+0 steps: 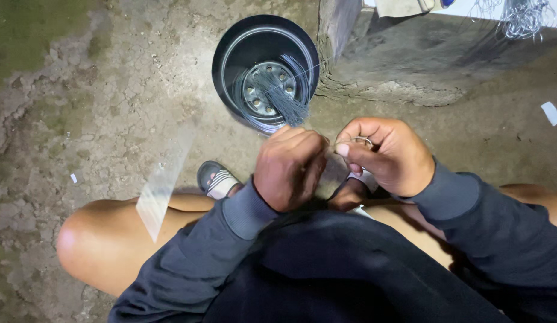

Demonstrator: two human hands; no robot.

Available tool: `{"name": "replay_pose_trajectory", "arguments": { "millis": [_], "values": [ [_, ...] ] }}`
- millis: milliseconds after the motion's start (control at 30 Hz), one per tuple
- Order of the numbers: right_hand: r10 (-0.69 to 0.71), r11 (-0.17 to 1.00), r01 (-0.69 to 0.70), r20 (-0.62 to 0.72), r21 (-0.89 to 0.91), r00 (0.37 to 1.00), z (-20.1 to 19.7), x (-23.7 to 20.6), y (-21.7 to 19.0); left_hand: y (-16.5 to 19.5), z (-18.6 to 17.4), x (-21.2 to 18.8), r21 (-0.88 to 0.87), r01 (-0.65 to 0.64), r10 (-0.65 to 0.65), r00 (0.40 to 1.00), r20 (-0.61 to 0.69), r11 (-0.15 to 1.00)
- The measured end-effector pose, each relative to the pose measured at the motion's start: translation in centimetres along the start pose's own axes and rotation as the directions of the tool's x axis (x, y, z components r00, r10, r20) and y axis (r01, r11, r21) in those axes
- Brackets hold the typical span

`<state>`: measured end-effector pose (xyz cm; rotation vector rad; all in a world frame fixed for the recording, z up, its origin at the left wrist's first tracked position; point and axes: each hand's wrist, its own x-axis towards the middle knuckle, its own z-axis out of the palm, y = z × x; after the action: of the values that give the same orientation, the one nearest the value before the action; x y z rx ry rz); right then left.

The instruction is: The person sits on the floor and repeatedly cuts thin metal wires using pliers. They pull individual wires from a bundle, cut them to length, and place the cut pieces into a black bucket. The process is repeated multiple times.

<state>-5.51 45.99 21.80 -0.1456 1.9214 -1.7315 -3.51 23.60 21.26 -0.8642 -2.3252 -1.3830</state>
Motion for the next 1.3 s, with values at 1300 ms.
{"name": "replay_pose_trajectory", "arguments": {
  "millis": [1300],
  "values": [
    [-0.326,0.937,0.339,-0.128,0.09,0.937,-1.7,1.9,1.2,0.2,1.3,0.8,0.284,0.019,0.031,0.985,-0.171,0.959]
  ]
}}
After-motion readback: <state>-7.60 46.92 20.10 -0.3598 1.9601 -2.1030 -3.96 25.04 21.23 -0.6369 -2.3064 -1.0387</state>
